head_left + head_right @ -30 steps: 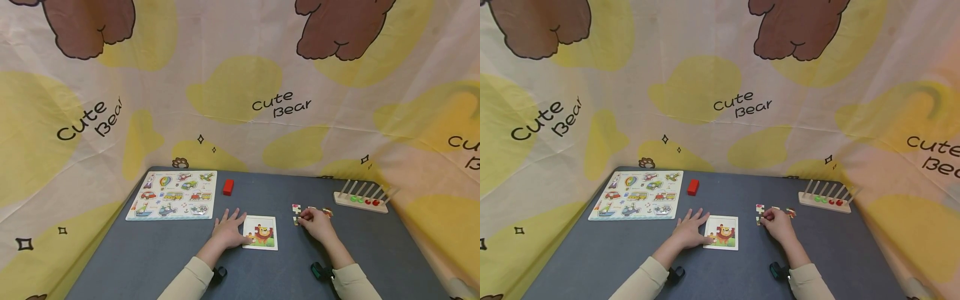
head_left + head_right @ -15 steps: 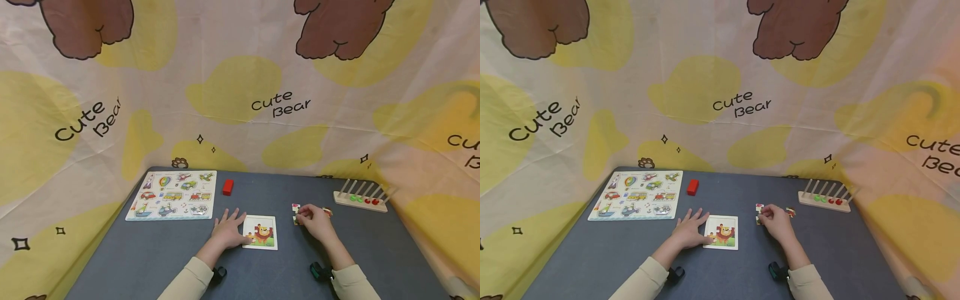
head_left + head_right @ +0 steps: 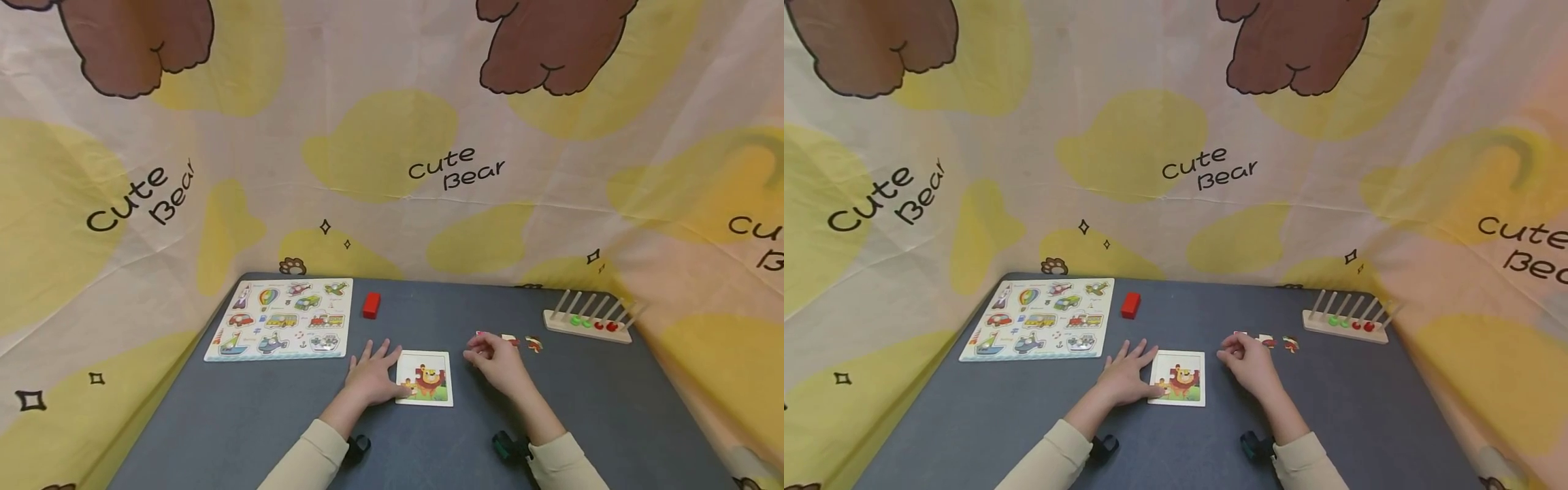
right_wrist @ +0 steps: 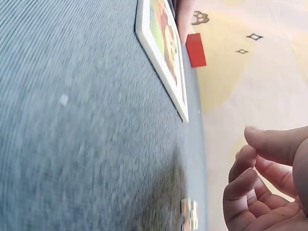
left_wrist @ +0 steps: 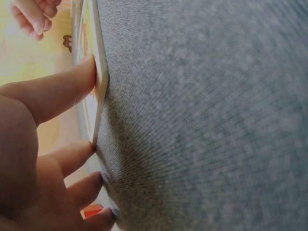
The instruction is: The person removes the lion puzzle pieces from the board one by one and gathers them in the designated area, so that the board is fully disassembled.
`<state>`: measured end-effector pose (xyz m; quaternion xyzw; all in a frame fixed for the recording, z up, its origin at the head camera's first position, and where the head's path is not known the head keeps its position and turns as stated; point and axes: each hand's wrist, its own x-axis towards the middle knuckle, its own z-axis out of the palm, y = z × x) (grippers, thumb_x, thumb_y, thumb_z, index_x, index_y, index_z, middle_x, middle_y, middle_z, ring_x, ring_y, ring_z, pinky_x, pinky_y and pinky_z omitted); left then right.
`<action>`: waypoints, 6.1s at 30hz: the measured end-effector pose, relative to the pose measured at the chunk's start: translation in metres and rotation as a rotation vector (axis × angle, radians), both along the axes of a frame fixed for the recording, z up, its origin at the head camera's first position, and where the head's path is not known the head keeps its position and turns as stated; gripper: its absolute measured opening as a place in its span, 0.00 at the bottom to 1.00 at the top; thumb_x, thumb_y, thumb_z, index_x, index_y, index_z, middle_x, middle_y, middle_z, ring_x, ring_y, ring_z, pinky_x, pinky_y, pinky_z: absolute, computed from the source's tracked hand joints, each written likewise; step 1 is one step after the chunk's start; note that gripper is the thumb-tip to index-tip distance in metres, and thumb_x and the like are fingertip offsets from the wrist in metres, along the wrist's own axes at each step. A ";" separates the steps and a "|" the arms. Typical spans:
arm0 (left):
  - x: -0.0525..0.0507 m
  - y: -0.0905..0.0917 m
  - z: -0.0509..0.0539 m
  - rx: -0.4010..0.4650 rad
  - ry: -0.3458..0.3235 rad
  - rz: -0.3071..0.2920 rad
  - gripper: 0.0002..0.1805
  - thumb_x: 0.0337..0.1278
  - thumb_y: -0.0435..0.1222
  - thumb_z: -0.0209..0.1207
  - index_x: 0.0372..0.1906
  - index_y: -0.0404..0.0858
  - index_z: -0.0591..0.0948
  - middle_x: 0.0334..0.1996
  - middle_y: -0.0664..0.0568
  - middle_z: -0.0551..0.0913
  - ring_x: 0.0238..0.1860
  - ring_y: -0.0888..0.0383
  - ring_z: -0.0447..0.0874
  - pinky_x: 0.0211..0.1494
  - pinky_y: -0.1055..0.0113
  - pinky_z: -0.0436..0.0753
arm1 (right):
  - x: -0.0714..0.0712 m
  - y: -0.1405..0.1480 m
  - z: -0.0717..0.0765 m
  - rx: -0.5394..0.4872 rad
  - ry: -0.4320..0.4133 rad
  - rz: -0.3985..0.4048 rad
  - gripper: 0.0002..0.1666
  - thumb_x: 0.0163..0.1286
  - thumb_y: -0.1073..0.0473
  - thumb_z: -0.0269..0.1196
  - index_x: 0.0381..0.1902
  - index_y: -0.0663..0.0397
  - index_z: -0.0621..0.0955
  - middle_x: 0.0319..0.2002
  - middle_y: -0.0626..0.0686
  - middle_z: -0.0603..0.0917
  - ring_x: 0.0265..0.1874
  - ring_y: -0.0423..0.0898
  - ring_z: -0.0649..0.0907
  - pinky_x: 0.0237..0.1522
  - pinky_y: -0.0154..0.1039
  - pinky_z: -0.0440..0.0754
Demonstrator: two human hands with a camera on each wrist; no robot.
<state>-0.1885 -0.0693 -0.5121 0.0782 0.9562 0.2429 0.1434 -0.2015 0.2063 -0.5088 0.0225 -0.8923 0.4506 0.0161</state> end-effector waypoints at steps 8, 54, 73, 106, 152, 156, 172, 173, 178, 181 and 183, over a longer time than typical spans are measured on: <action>0.001 -0.001 0.002 -0.003 -0.002 0.000 0.50 0.46 0.56 0.73 0.76 0.49 0.68 0.79 0.46 0.59 0.81 0.37 0.44 0.76 0.30 0.47 | 0.005 -0.024 -0.002 -0.020 -0.004 0.066 0.10 0.64 0.60 0.72 0.42 0.55 0.85 0.31 0.48 0.83 0.27 0.43 0.77 0.27 0.33 0.76; 0.002 0.000 0.003 -0.009 0.004 0.003 0.48 0.47 0.56 0.73 0.75 0.48 0.69 0.79 0.46 0.60 0.81 0.37 0.44 0.75 0.29 0.47 | 0.009 -0.075 -0.013 0.174 -0.014 0.313 0.14 0.62 0.58 0.74 0.45 0.56 0.86 0.34 0.51 0.78 0.23 0.41 0.72 0.22 0.32 0.69; 0.001 0.001 0.002 -0.013 0.008 -0.007 0.49 0.47 0.57 0.72 0.76 0.49 0.69 0.79 0.46 0.60 0.81 0.37 0.43 0.75 0.29 0.47 | 0.005 -0.075 -0.016 0.130 -0.107 0.267 0.19 0.60 0.57 0.75 0.46 0.55 0.81 0.35 0.49 0.79 0.25 0.44 0.74 0.24 0.33 0.72; 0.000 0.000 0.002 -0.037 0.007 -0.002 0.50 0.45 0.58 0.73 0.75 0.50 0.69 0.79 0.48 0.59 0.81 0.38 0.44 0.76 0.30 0.48 | 0.002 -0.057 -0.004 -0.121 -0.076 0.223 0.07 0.74 0.54 0.63 0.41 0.51 0.80 0.32 0.49 0.82 0.30 0.44 0.78 0.30 0.33 0.77; 0.003 -0.002 0.002 -0.003 0.013 -0.007 0.50 0.46 0.57 0.72 0.76 0.49 0.68 0.79 0.47 0.59 0.81 0.37 0.44 0.76 0.30 0.46 | 0.008 0.022 0.007 -0.125 -0.077 -0.031 0.12 0.72 0.57 0.66 0.48 0.58 0.83 0.36 0.53 0.88 0.31 0.46 0.83 0.34 0.35 0.84; 0.003 -0.002 0.002 0.003 0.012 -0.007 0.49 0.47 0.56 0.72 0.76 0.49 0.68 0.79 0.47 0.59 0.81 0.38 0.44 0.76 0.30 0.46 | 0.008 0.030 0.005 -0.128 -0.061 -0.031 0.14 0.71 0.56 0.66 0.48 0.60 0.83 0.35 0.55 0.88 0.30 0.46 0.83 0.33 0.36 0.84; 0.002 -0.002 -0.001 0.011 0.016 -0.014 0.49 0.46 0.56 0.73 0.76 0.50 0.68 0.79 0.47 0.59 0.81 0.38 0.44 0.76 0.30 0.46 | 0.006 0.071 -0.005 -0.052 -0.078 -0.019 0.16 0.71 0.59 0.66 0.51 0.66 0.82 0.38 0.58 0.88 0.30 0.45 0.84 0.32 0.35 0.85; 0.002 -0.002 -0.002 0.010 0.015 -0.014 0.49 0.46 0.56 0.72 0.76 0.50 0.68 0.79 0.47 0.59 0.81 0.38 0.43 0.76 0.30 0.45 | 0.006 0.073 -0.005 -0.051 -0.083 -0.016 0.16 0.72 0.59 0.66 0.50 0.66 0.82 0.38 0.59 0.88 0.30 0.45 0.84 0.32 0.35 0.85; 0.002 -0.003 -0.001 0.009 0.013 -0.009 0.49 0.46 0.56 0.72 0.76 0.50 0.68 0.79 0.47 0.59 0.81 0.37 0.43 0.76 0.30 0.45 | 0.001 0.080 -0.006 0.011 -0.072 -0.021 0.13 0.71 0.61 0.66 0.48 0.67 0.82 0.34 0.57 0.88 0.28 0.45 0.83 0.30 0.34 0.83; 0.001 -0.003 0.000 0.010 0.008 -0.003 0.49 0.46 0.56 0.73 0.76 0.50 0.68 0.79 0.47 0.59 0.81 0.38 0.43 0.76 0.30 0.45 | -0.001 0.082 -0.007 0.050 -0.076 -0.030 0.12 0.70 0.63 0.66 0.46 0.67 0.83 0.32 0.55 0.87 0.27 0.45 0.83 0.28 0.34 0.83; 0.001 -0.003 0.000 0.009 0.007 -0.005 0.49 0.46 0.56 0.73 0.76 0.49 0.68 0.79 0.47 0.59 0.81 0.38 0.43 0.76 0.30 0.45 | -0.002 0.082 -0.007 0.075 -0.084 -0.041 0.11 0.70 0.62 0.66 0.45 0.67 0.83 0.30 0.54 0.87 0.26 0.44 0.83 0.28 0.34 0.82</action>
